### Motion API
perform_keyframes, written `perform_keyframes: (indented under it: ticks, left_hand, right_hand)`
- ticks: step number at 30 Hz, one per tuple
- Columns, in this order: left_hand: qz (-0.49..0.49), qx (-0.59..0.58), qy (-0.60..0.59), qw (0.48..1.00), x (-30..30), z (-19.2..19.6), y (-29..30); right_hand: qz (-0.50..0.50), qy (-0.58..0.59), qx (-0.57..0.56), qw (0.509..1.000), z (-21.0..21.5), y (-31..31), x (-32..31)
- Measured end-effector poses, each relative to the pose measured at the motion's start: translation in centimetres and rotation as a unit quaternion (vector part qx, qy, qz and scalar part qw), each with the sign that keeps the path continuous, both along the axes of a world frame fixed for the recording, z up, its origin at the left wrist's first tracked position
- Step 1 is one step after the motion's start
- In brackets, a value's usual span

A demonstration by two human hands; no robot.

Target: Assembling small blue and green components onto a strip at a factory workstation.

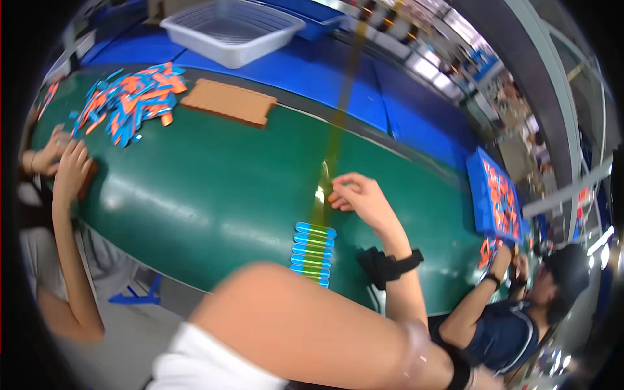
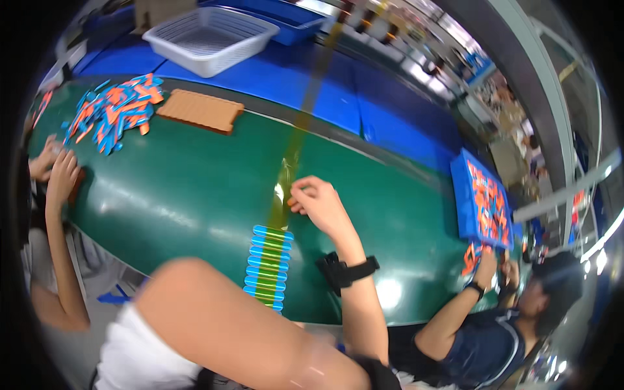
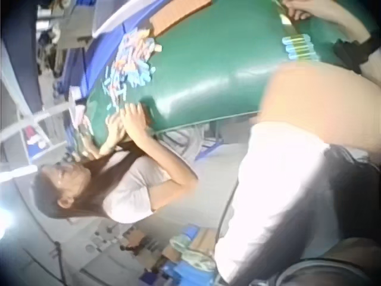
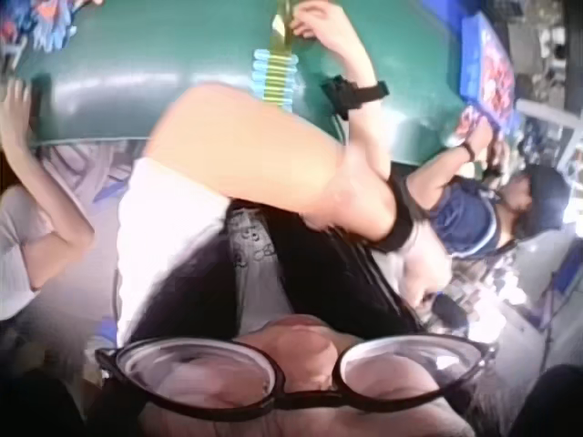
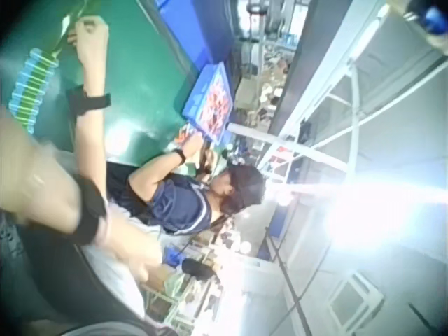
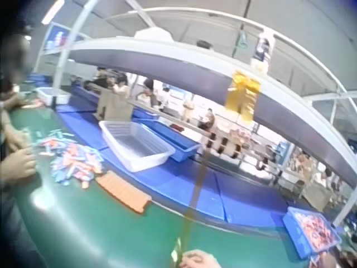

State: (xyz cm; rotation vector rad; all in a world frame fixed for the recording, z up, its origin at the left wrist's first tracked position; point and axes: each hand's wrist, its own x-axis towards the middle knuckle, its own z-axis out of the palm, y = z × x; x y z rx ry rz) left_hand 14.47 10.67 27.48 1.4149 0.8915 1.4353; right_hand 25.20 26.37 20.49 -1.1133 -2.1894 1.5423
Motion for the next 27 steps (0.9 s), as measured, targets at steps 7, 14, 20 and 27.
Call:
perform_keyframes:
  ticks: [7,14,20,27]
  left_hand:
    - [0.046,0.05,-0.015,0.998,5.5,0.8,-2.4]
    - [0.034,0.101,-0.018,0.994,11.2,1.4,-3.2]
    - [0.007,0.144,-0.016,0.989,15.1,1.9,-3.5]
    - [-0.013,0.202,-0.019,0.979,18.9,2.8,-4.0]
  right_hand:
    - [-0.017,-0.024,0.031,0.999,-0.3,-0.3,-0.5]
    - [-0.021,-0.062,0.062,0.996,-1.4,-0.5,-0.8]
    - [-0.016,-0.096,0.104,0.99,-2.6,-0.2,-1.6]
    - [-0.035,-0.149,0.186,0.971,-1.6,-1.2,-2.2]
